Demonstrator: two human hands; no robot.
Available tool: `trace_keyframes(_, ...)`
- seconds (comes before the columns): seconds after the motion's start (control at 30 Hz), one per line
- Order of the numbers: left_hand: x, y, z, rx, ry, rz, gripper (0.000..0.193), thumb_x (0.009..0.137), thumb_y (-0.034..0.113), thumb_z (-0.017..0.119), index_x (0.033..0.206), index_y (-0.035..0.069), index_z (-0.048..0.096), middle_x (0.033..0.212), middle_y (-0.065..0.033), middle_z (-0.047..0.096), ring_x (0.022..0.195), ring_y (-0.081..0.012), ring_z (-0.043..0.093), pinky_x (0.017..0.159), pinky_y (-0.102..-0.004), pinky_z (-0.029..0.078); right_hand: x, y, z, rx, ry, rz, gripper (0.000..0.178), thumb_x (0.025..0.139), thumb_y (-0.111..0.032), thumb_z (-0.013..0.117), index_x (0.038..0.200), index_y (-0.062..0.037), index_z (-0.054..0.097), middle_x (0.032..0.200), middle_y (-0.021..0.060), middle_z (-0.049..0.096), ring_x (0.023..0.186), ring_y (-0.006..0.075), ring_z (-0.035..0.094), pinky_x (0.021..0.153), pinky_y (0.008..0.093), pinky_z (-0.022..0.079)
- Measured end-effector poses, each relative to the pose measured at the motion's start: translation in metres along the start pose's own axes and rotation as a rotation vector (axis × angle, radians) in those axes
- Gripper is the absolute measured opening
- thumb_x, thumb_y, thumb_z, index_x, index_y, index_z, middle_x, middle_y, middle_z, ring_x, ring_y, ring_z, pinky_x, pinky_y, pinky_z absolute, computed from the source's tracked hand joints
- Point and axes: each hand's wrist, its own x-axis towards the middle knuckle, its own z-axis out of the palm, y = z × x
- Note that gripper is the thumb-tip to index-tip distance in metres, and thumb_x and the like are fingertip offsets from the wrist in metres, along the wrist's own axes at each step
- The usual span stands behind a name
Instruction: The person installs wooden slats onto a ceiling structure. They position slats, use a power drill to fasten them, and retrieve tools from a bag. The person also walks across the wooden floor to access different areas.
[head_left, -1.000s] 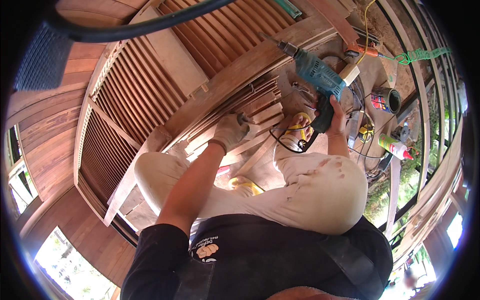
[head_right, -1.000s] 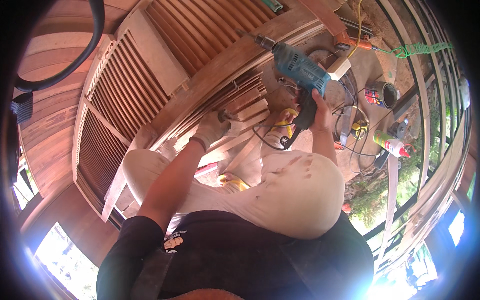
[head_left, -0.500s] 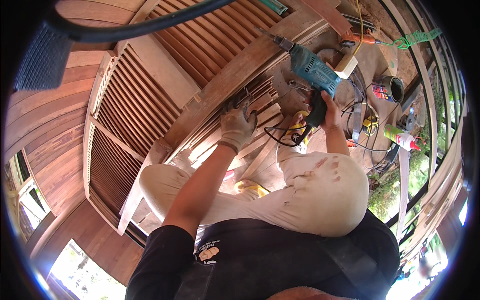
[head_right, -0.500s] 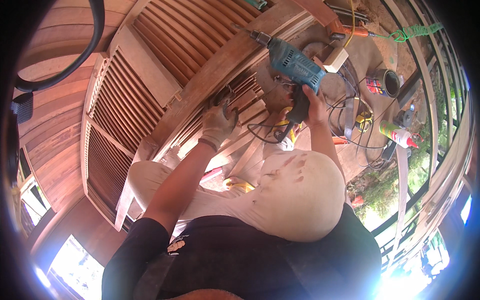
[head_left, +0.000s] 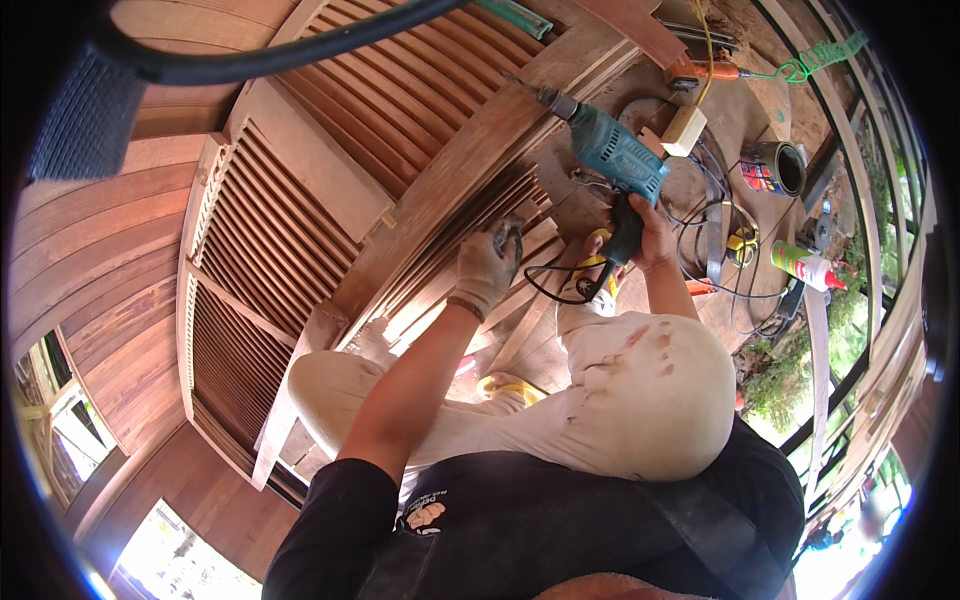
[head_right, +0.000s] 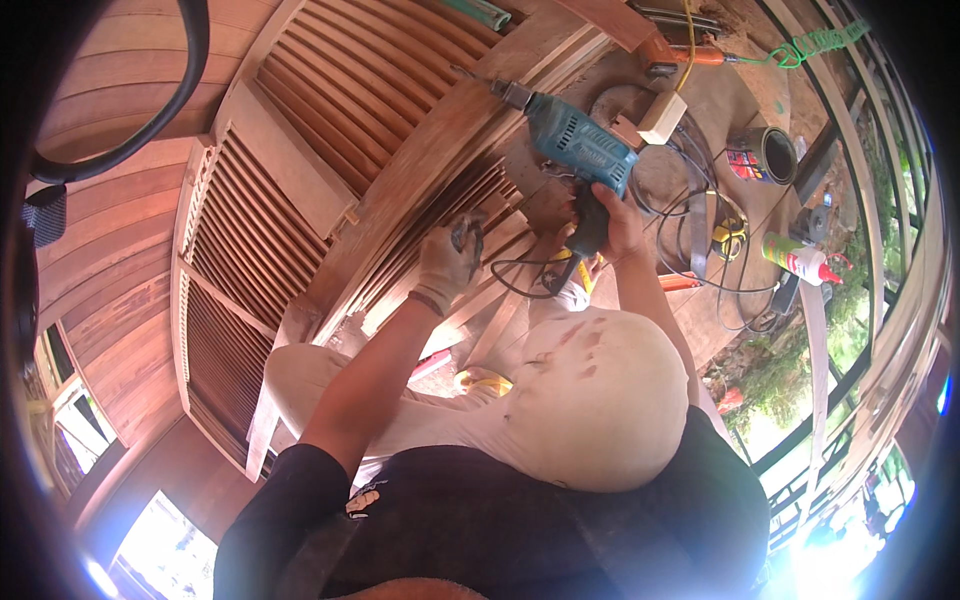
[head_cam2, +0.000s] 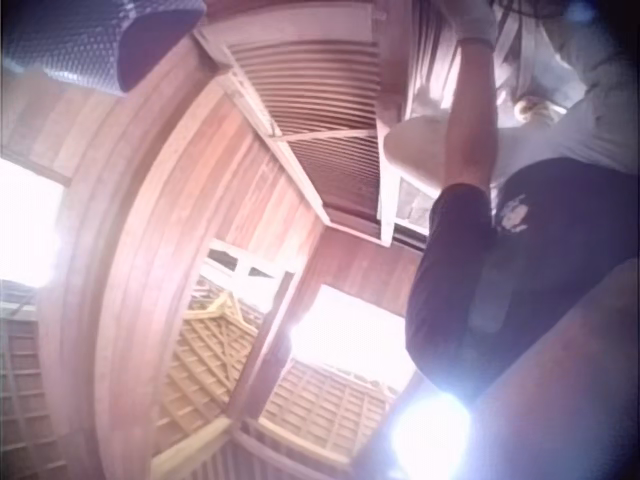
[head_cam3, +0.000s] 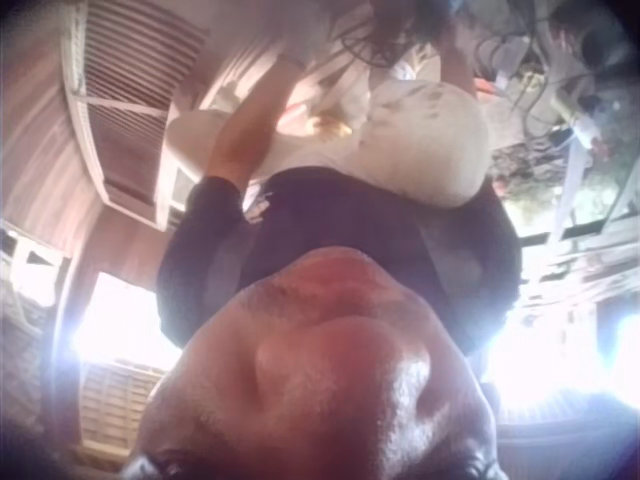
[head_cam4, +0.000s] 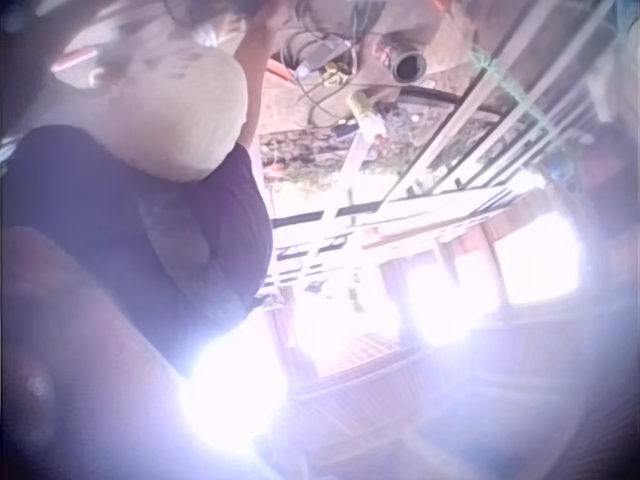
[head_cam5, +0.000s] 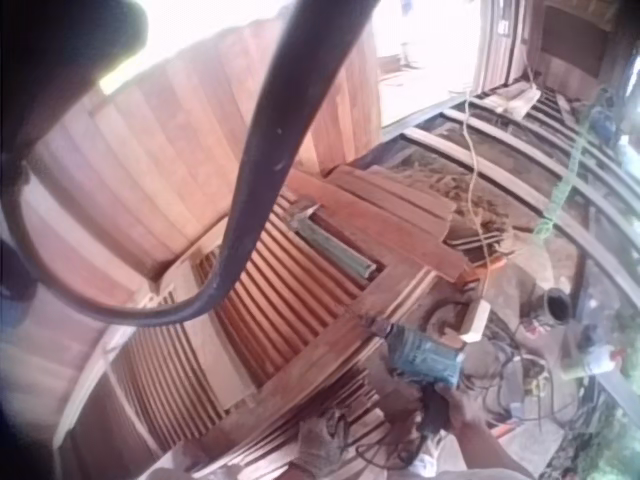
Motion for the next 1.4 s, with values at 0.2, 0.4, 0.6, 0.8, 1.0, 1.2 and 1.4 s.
trace_keyframes(0.2, -0.008, 0.012, 0.021, -0.394, -0.012, 0.127, 0.028, 0.091, 0.025, 0.066, 0.109, 0.003, 0.07, 0.086, -0.0138, 0.073, 0.08, -0.027, 0.07, 0.075, -0.0372, 0.053, -0.006, 0.01, -0.02, 0.011, 0.043, 0.009, 0.043, 0.093, -0.033, 0.064, 0.119, 0.0007, 0.058, 0.106, 0.014, 0.067, 0.089, 0.0252, 0.068, 0.068, 0.0327, 0.057)
trace_keyframes(0.4, 0.042, 0.019, 0.052, -0.282, -0.095, 0.126, 0.027, 0.091, 0.024, 0.067, 0.107, 0.003, 0.071, 0.089, -0.0142, 0.072, 0.082, -0.0255, 0.067, 0.077, -0.0367, 0.053, -0.023, 0.005, -0.018, 0.063, 0.169, 0.047, 0.046, 0.092, -0.037, 0.065, 0.118, 0.001, 0.059, 0.095, 0.0139, 0.068, 0.076, 0.0201, 0.067, 0.065, 0.0296, 0.057)
trace_keyframes(0.6, 0.036, -0.01, 0.043, -0.381, -0.192, -0.063, 0.034, 0.09, 0.034, 0.067, 0.11, 0.007, 0.072, 0.095, -0.0207, 0.072, 0.092, -0.0364, 0.07, 0.082, -0.0421, 0.055, -0.041, 0.01, -0.053, 0.139, 0.084, 0.119, 0.041, 0.093, -0.035, 0.063, 0.116, -0.0015, 0.059, 0.097, 0.0152, 0.068, 0.077, 0.0232, 0.067, 0.067, 0.0346, 0.057)
trace_keyframes(0.8, -0.011, -0.025, -0.004, -0.268, -0.254, 0.018, 0.033, 0.092, 0.031, 0.067, 0.116, 0.009, 0.071, 0.09, -0.0076, 0.074, 0.077, -0.0134, 0.067, 0.072, -0.0306, 0.054, -0.05, 0.028, -0.057, 0.215, 0.378, -0.003, 0.042, 0.092, -0.038, 0.063, 0.114, -0.002, 0.061, 0.094, 0.0135, 0.069, 0.072, 0.022, 0.065, 0.065, 0.0351, 0.056)
trace_keyframes(1.0, -0.008, -0.027, -0.008, -0.213, -0.226, 0.105, 0.033, 0.091, 0.03, 0.067, 0.114, 0.006, 0.071, 0.093, -0.0122, 0.074, 0.083, -0.0235, 0.07, 0.078, -0.0344, 0.055, -0.037, 0.049, -0.067, 0.319, 0.297, 0.023, 0.044, 0.094, -0.04, 0.064, 0.113, -0.0003, 0.063, 0.097, 0.0135, 0.069, 0.07, 0.0196, 0.067, 0.064, 0.0312, 0.059)
trace_keyframes(1.2, -0.015, -0.015, -0.035, -0.17, -0.233, -0.003, 0.035, 0.089, 0.03, 0.067, 0.111, 0.003, 0.07, 0.099, -0.0197, 0.072, 0.092, -0.0354, 0.069, 0.084, -0.0401, 0.055, -0.022, 0.047, -0.06, 0.302, 0.292, 0.033, 0.046, 0.095, -0.043, 0.064, 0.112, 0.0, 0.062, 0.093, 0.0129, 0.069, 0.07, 0.019, 0.067, 0.063, 0.0328, 0.058)
trace_keyframes(1.4, -0.02, -0.011, -0.054, -0.075, -0.304, 0.053, 0.041, 0.088, 0.037, 0.065, 0.115, 0.007, 0.069, 0.104, -0.0214, 0.071, 0.097, -0.0373, 0.068, 0.087, -0.0423, 0.054, -0.02, 0.026, -0.072, -0.582, 0.744, 0.149, 0.054, 0.087, -0.05, 0.072, 0.109, -0.0009, 0.064, 0.086, 0.0096, 0.069, 0.072, 0.0211, 0.069, 0.062, 0.0368, 0.06)
